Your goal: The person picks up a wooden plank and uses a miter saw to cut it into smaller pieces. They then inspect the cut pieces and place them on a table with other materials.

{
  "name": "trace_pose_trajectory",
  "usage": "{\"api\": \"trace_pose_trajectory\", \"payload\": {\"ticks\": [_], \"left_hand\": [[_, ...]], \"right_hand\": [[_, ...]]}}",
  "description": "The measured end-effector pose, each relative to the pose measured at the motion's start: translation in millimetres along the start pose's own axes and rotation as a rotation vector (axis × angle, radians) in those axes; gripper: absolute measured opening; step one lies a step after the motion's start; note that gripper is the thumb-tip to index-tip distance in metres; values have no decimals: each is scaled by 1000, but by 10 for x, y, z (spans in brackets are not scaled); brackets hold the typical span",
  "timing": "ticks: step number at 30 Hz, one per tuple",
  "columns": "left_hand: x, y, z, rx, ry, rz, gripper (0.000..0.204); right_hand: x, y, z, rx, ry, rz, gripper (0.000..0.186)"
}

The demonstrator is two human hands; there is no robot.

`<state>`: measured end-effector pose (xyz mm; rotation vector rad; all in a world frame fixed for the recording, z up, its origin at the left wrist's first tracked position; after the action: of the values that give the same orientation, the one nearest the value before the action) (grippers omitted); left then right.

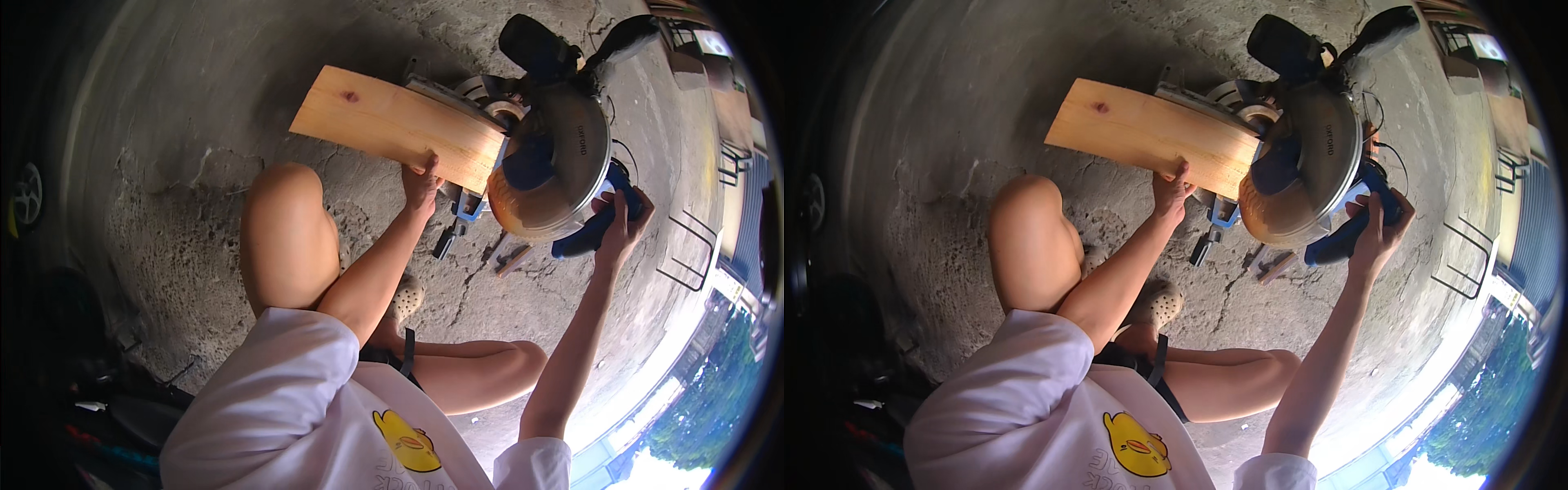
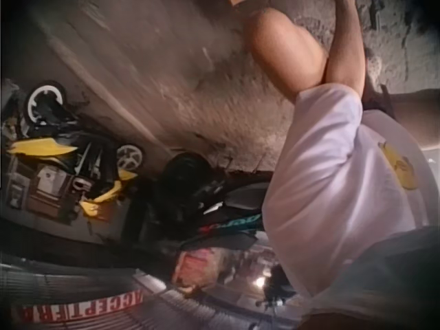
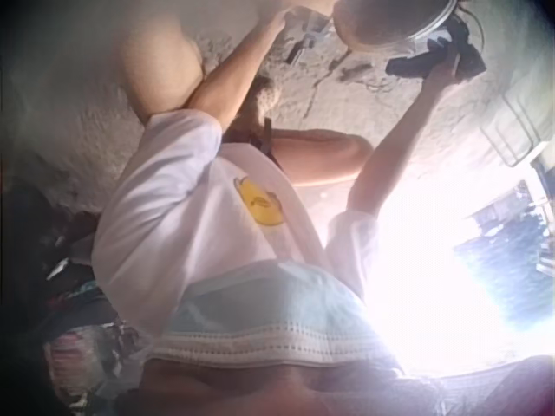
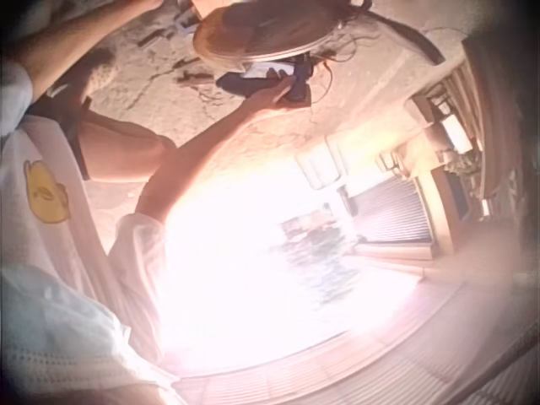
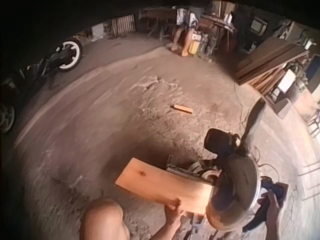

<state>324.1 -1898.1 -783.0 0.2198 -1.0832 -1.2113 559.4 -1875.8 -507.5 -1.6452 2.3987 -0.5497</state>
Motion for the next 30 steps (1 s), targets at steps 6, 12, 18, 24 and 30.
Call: {"api": "trace_pose_trajectory", "payload": {"ticks": [6,12,18,24,30], "left_hand": [[100,96,84,-11,26,-7,81],[93,76,100,-51,25,-4,79],[98,94,116,-43,93,-38,76],[76,15,57,-69,3,-56,64],[75,50,17,-53,1,-30,58]], "right_hand": [[153,71,108,125,-56,37,30],[305,164,235,100,-129,51,31],[271,152,238,116,-120,48,32],[284,172,257,116,-133,84,31],[294,171,286,112,-149,74,32]]}}
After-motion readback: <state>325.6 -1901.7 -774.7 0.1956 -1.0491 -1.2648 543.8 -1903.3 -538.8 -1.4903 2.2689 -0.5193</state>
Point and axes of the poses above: each hand's wrist, its own x-axis away from the middle knuckle, its own y-axis out of the palm, z = x × y, the point moved 1 cm from there along -x, towards the middle knuckle, and after that the axes turned 14 degrees about -z, right-handed, at the moved point
